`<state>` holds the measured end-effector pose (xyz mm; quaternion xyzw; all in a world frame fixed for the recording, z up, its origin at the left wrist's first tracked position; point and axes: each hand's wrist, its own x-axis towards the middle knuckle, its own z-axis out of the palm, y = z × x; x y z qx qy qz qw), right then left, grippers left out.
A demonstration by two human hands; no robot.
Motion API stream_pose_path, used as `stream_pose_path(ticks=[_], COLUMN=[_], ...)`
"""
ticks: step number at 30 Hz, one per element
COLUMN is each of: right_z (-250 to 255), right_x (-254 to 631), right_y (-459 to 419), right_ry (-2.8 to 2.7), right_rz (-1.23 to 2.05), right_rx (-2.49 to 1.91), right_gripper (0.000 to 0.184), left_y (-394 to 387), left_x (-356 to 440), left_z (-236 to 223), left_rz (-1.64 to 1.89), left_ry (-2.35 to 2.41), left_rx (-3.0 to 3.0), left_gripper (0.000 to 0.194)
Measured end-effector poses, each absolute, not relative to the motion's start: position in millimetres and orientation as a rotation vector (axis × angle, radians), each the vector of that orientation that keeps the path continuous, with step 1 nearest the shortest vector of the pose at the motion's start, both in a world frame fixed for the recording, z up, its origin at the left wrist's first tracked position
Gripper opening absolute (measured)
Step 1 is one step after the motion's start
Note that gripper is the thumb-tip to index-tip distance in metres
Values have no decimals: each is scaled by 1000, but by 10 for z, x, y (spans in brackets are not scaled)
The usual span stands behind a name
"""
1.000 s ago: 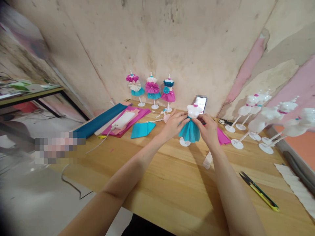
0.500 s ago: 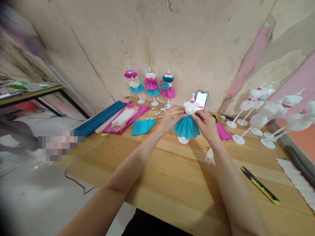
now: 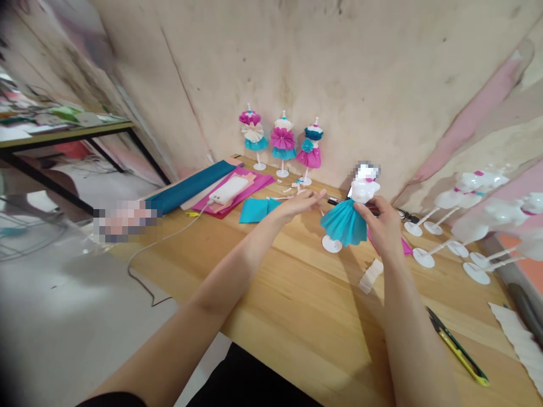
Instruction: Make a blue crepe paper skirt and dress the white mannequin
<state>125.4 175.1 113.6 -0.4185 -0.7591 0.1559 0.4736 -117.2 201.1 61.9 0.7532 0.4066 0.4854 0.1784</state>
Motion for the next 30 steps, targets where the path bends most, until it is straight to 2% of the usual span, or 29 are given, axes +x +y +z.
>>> stream_pose_path(ticks=[3,5,9,12,15,24,30], right_z=[1108,1086,1070,1081,1094,1130,1117], right_x=[1273,1269,1257,1257,1257,1229,1242], right_y=[1798,1821,1825,1806,1785,1733,1748], right_ry=[-1816,-1796,-1797,-1811,-1823,-1836,-1838], right_rz=[357,350,361,364,349,379,406], right_rx=[-1056,-1063,-1054,-1058,-1069,-1039,-1028], right_gripper=[31,32,33,34,35,33,32], left_y=[2028,1998,1946,1936,1935,1968,1908], left_x=[-1216,-1192,-1135,-1141,-1164,-1157,-1102], left_z=[364,241,127,122,128,77,11], left_rz=[1082,935,742,810,875,936,936], left_ry=[1072,953,644,589,563,561,450], left_rx=[1919,1663,954,908,894,918,860], left_gripper=[85,85,58,39,33,30,42])
